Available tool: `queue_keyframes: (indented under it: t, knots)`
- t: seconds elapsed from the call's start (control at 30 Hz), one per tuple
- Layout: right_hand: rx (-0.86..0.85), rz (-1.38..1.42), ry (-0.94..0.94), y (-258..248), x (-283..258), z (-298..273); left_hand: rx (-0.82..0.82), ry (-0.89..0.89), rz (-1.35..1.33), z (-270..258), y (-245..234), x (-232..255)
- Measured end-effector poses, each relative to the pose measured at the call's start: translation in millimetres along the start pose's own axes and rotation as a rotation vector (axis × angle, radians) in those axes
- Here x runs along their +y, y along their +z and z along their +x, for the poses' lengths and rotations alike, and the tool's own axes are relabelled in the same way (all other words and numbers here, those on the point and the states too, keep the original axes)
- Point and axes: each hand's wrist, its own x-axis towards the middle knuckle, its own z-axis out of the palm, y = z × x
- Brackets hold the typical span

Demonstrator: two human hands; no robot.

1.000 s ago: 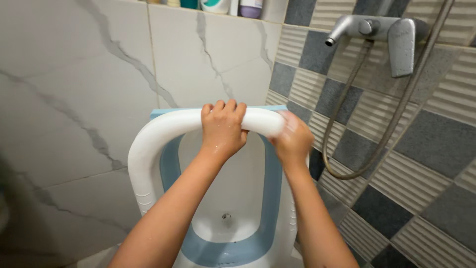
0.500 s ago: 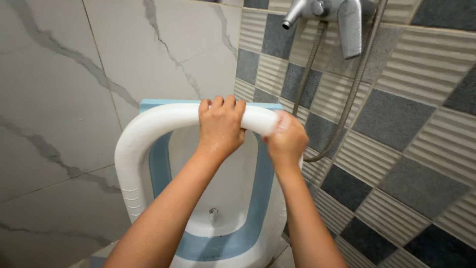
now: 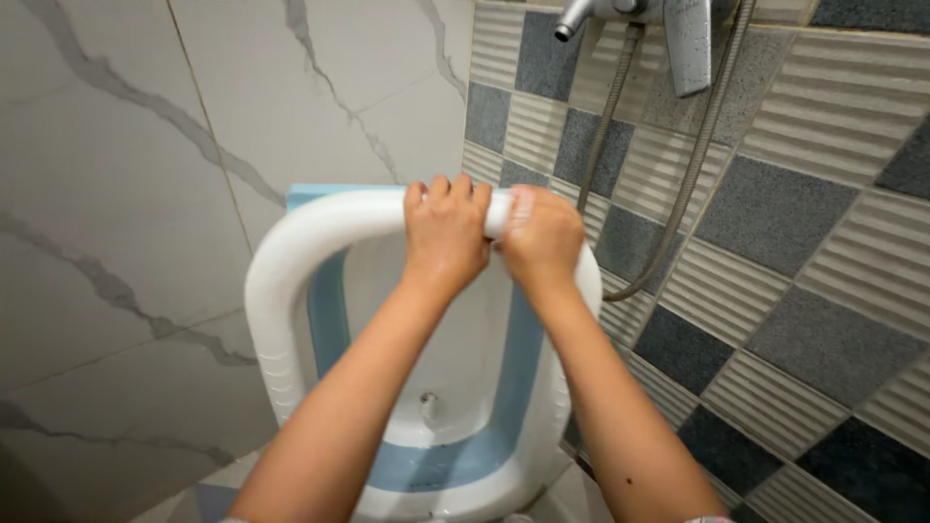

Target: The person scrubs a white and blue baby bathtub with a pink cloth, cleaning the rim, interior, and exterior surfaces. The bathtub is rotated and tilted to access different areas while scrubbing.

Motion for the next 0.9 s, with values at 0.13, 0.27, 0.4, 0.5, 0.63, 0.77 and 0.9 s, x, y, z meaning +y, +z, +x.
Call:
queue_keyframes:
  t: [0.13, 0.27, 0.4, 0.5, 0.63, 0.77, 0.9]
  knots:
    - [-0.018, -0.027, -0.172, -0.6, -14.4, 3.7, 0.013, -0.005, -0.018, 4.3, 2.3, 0.0]
    - [0.033, 0.001, 0.045, -37.0, 19.5, -15.1, -0.037, 0.011, -0.041, 5.8, -1.5, 6.5]
    - [-0.115, 0.106, 0.711, -38.0, 34.5, -27.9, -0.037, -0.015, -0.015, 7.3, 0.6, 10.7]
    - [-0.029, -0.079, 0.212, -19.0, 32.7, -13.8, -0.056, -0.025, 0.017, 7.3, 1.1, 5.5]
    - [-0.031, -0.089, -0.035, 3.0, 5.0, 4.3, -0.085, -0.023, 0.007, 6.0, 0.6, 5.5]
    - [-0.114, -0.112, -0.061, -9.1, 5.2, 15.2, -0.156, 0.02, -0.046, 7.7, -0.3, 7.8]
    - [-0.218, -0.096, 0.016, -20.5, 5.8, 17.7, -0.216, 0.089, -0.118, 3.3, -15.6, -4.9]
